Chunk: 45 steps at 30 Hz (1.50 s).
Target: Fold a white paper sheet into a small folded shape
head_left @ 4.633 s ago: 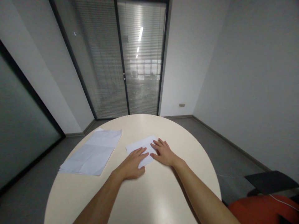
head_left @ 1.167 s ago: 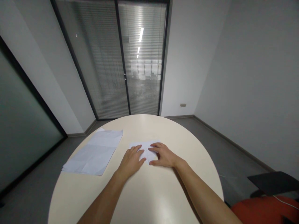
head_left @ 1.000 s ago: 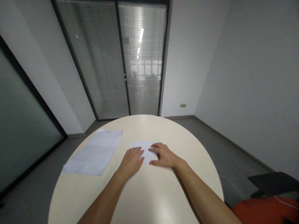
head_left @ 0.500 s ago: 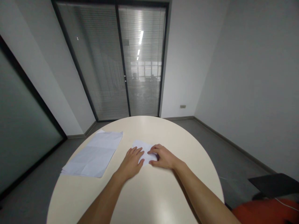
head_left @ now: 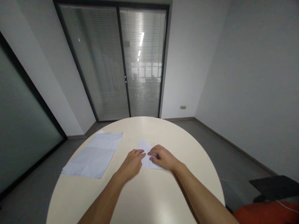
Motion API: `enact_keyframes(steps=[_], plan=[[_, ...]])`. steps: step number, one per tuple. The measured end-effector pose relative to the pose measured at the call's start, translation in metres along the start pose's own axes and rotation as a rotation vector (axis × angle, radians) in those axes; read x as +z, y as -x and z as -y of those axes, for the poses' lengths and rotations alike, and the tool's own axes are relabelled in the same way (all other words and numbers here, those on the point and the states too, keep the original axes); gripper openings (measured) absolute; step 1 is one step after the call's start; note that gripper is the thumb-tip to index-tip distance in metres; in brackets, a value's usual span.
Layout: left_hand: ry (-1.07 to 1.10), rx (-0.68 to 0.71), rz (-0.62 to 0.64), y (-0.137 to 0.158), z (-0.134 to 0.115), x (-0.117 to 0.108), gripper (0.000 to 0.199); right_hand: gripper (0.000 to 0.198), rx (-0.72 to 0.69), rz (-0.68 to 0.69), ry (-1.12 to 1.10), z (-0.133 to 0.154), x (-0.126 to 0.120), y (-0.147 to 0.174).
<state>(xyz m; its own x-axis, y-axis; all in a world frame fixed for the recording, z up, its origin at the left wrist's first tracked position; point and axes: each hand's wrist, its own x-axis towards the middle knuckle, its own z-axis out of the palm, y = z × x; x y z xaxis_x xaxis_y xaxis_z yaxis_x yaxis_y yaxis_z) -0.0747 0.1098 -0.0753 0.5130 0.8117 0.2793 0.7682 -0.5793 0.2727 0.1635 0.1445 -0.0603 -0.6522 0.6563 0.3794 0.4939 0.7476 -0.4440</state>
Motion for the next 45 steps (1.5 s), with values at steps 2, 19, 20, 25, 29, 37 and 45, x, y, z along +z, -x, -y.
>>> enact_keyframes(steps=[2, 19, 20, 25, 29, 37, 45], plan=[[0.018, 0.025, 0.010, 0.000, 0.001, 0.000, 0.056, 0.024, 0.004, -0.033, 0.007, -0.004, 0.001, 0.001], [0.015, 0.126, -0.016, -0.003, 0.003, 0.001, 0.036, 0.024, -0.010, 0.062, -0.025, -0.005, -0.003, 0.003], [0.014, 0.126, -0.015, -0.003, 0.001, 0.001, 0.035, 0.024, -0.002, 0.076, -0.024, -0.004, -0.004, 0.004], [-0.020, 0.096, 0.011, -0.005, -0.006, -0.004, 0.038, 0.027, 0.015, 0.073, -0.028, -0.001, -0.006, 0.003], [-0.047, 0.074, 0.028, -0.005, -0.014, -0.011, 0.039, 0.026, 0.007, 0.032, -0.014, -0.006, 0.001, 0.003], [-0.120, -0.037, 0.037, 0.000, -0.035, -0.019, 0.038, 0.035, 0.038, -0.002, 0.062, -0.019, 0.012, 0.003], [-0.158, -0.096, 0.025, 0.000, -0.034, -0.016, 0.044, 0.030, 0.045, -0.021, 0.046, -0.016, 0.009, 0.003]])
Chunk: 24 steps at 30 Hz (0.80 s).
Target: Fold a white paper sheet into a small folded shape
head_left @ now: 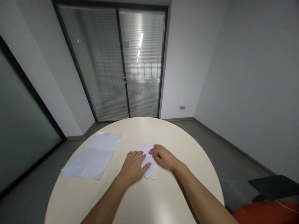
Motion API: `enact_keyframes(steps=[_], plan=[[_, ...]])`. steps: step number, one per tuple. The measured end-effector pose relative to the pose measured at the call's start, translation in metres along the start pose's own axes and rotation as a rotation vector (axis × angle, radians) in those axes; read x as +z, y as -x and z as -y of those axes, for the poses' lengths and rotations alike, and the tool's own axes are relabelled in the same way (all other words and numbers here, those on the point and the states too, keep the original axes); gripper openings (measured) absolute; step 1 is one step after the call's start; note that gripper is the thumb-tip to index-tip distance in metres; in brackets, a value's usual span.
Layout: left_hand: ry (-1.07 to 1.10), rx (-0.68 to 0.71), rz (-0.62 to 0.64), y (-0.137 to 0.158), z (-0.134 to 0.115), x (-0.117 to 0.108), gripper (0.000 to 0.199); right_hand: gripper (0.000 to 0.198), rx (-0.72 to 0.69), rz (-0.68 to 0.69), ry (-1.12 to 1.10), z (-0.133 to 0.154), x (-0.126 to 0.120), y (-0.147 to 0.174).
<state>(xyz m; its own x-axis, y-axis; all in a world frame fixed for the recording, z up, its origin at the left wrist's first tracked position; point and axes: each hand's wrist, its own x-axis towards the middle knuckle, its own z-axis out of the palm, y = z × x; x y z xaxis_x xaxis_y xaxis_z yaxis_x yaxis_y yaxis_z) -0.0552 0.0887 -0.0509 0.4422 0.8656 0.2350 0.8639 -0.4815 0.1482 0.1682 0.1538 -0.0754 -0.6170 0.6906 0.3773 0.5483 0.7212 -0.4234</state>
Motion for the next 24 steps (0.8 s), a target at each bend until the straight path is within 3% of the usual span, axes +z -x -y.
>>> enact_keyframes(steps=[9, 12, 16, 24], plan=[[0.116, -0.020, 0.131, 0.001, 0.008, 0.008, 0.072, 0.037, 0.000, 0.009, -0.069, 0.012, -0.009, 0.001], [0.141, 0.002, 0.105, 0.001, 0.010, 0.011, 0.069, 0.049, -0.042, 0.072, -0.057, 0.012, -0.007, 0.002], [0.159, 0.022, 0.095, 0.002, 0.013, 0.013, 0.060, 0.060, 0.009, 0.132, -0.022, 0.010, -0.005, 0.003], [0.134, 0.076, 0.050, 0.000, 0.012, 0.009, 0.048, 0.051, 0.001, 0.073, 0.042, 0.016, -0.014, 0.002]])
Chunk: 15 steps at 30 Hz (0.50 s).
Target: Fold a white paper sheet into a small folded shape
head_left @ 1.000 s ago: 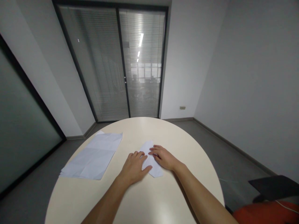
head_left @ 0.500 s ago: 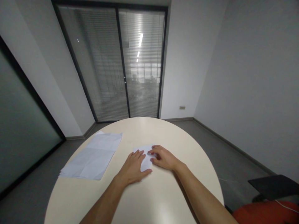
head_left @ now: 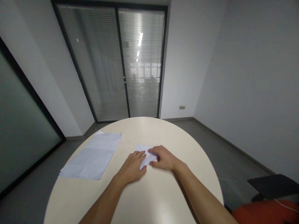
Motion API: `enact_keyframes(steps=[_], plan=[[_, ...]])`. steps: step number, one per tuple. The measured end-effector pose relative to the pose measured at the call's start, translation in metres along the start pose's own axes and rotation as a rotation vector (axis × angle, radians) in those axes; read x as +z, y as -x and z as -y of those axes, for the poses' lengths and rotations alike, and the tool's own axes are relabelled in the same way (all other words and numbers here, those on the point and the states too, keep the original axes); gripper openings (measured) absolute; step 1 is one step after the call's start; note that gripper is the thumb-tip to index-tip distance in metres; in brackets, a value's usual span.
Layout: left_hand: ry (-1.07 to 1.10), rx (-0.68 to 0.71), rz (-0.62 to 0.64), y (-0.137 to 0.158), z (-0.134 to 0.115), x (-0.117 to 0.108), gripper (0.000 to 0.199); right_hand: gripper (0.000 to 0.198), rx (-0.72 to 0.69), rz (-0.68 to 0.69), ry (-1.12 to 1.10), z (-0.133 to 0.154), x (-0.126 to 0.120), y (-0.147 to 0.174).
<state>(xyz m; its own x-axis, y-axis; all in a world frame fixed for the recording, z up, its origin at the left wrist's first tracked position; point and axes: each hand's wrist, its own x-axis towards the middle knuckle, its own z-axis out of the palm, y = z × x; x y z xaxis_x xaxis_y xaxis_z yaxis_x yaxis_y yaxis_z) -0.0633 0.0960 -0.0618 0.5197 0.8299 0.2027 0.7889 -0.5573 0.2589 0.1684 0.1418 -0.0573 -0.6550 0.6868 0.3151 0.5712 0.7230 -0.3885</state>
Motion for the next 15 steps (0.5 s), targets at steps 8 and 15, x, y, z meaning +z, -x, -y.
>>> enact_keyframes(steps=[8, 15], plan=[[0.054, -0.033, -0.040, -0.0022, 0.0006, -0.0020, 0.038, 0.042, 0.101, -0.043, 0.068, 0.0017, -0.0028, -0.0011], [0.032, -0.125, -0.099, -0.0043, -0.0009, -0.0061, 0.025, 0.035, 0.207, -0.058, 0.035, 0.0012, -0.0055, -0.0004]])
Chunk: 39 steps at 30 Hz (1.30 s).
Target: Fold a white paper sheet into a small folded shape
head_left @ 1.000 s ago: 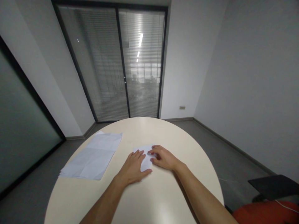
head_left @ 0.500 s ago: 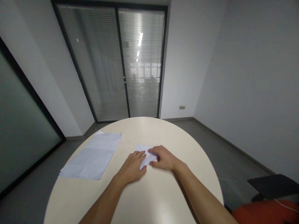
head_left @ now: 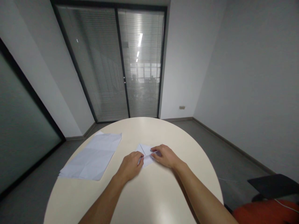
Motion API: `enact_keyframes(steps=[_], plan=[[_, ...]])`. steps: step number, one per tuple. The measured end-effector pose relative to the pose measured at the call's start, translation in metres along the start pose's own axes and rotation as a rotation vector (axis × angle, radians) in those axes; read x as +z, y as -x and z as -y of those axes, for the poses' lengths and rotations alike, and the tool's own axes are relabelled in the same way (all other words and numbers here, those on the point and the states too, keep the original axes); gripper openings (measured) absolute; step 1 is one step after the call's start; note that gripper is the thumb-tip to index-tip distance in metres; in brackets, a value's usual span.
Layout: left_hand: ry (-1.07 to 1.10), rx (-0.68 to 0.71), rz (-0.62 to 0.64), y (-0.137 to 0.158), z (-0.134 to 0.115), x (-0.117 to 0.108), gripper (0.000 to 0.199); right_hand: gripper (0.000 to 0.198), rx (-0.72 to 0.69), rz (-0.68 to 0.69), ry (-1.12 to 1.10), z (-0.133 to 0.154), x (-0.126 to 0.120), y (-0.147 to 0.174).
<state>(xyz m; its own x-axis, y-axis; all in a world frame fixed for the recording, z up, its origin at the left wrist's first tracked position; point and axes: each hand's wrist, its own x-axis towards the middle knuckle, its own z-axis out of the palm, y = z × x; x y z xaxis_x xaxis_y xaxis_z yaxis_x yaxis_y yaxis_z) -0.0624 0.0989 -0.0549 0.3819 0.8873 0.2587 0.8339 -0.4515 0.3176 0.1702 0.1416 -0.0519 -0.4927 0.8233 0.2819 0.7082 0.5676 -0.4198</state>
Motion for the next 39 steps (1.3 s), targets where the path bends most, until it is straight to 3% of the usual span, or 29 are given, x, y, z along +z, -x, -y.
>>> enact_keyframes(steps=[5, 19, 34, 39], plan=[[-0.064, -0.090, -0.021, -0.001, 0.004, 0.004, 0.029, 0.036, 0.025, 0.012, -0.019, -0.004, 0.002, 0.000], [-0.051, -0.117, -0.006, -0.002, 0.009, 0.007, 0.032, 0.036, 0.061, -0.019, -0.030, -0.017, 0.013, -0.001], [-0.053, -0.048, -0.020, -0.003, 0.009, 0.007, 0.037, 0.043, 0.100, -0.103, -0.079, -0.022, 0.023, -0.004], [-0.061, -0.029, -0.010, -0.003, 0.010, 0.008, 0.041, 0.048, 0.030, -0.138, -0.105, -0.024, 0.027, -0.006]])
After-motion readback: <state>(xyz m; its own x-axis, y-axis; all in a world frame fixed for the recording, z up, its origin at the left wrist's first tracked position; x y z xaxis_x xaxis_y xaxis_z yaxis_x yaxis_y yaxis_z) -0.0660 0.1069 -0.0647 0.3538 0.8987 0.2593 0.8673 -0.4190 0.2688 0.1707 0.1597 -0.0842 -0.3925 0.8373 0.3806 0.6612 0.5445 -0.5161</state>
